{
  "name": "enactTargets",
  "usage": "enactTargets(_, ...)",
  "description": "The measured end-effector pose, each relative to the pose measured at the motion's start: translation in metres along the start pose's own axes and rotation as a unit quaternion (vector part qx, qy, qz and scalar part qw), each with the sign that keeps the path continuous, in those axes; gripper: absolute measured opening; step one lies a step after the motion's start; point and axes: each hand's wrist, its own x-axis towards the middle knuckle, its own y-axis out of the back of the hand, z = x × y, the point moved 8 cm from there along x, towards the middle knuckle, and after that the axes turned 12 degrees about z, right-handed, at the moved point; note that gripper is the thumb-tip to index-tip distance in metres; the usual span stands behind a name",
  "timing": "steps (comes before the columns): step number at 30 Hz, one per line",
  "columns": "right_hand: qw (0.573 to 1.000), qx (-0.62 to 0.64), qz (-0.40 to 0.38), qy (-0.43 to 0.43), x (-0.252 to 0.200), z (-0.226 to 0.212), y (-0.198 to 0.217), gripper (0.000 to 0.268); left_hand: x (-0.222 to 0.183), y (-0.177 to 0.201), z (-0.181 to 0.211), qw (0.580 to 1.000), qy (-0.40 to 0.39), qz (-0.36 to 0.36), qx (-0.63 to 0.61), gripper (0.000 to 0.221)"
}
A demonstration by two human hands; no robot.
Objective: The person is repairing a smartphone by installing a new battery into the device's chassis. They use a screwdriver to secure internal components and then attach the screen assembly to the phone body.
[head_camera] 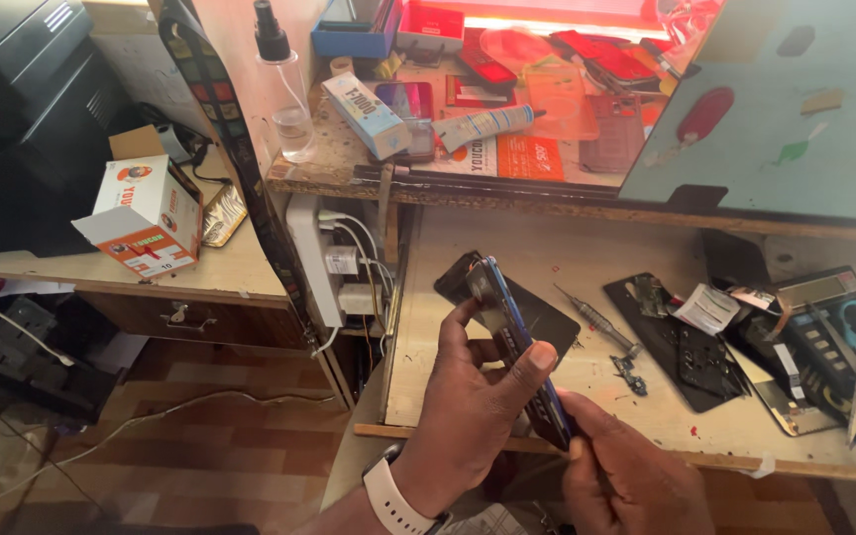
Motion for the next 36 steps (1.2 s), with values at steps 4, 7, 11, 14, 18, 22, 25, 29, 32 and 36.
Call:
enactTargets(4, 0.999, -0.03, 0.032, 0.011, -0.004, -0.007, 0.0, 0.043, -0.001, -0.003, 0.002, 0.999, -0.025, -0.027, -0.001, 0.095)
enactTargets(7, 0.995, -0.065, 0.066, 0.021, -0.004, -0.009, 0.002, 0.045, -0.003, -0.008, 0.003, 0.997, -0.002, -0.065, -0.028, 0.1)
enactTargets(11, 0.989, -0.088, 0.02, -0.114, -0.002, 0.01, -0.003, 0.053, -0.011, -0.01, 0.005, 0.993, 0.059, -0.089, -0.049, 0.103)
enactTargets(14, 0.988, -0.055, 0.048, -0.134, 0.004, 0.006, 0.002, 0.049, -0.01, -0.012, 0.01, 0.99, 0.036, -0.108, -0.078, 0.098)
enactTargets(18, 0.988, 0.013, 0.02, -0.152, 0.008, 0.015, -0.001, 0.05, -0.006, -0.01, 0.012, 0.986, 0.027, -0.125, -0.108, 0.09)
enactTargets(22, 0.987, 0.062, 0.027, -0.145, 0.006, 0.027, 0.0, 0.05, -0.006, -0.009, 0.012, 0.984, 0.054, -0.125, -0.113, 0.092)
enactTargets(25, 0.983, 0.122, 0.05, -0.126, 0.006, 0.028, -0.002, 0.047, -0.007, -0.01, 0.015, 0.986, 0.048, -0.124, -0.101, 0.096)
enactTargets(29, 0.981, 0.125, 0.049, -0.138, 0.004, 0.031, -0.003, 0.046, -0.006, -0.009, 0.014, 0.989, 0.054, -0.109, -0.089, 0.1)
enactTargets(32, 0.986, 0.101, 0.033, -0.131, 0.001, 0.038, -0.003, 0.047, -0.006, -0.008, 0.012, 0.989, 0.058, -0.108, -0.087, 0.101)
enactTargets(36, 0.993, 0.078, 0.045, -0.077, -0.012, 0.062, -0.013, 0.045, -0.004, -0.003, 0.007, 0.99, 0.055, -0.099, -0.087, 0.102)
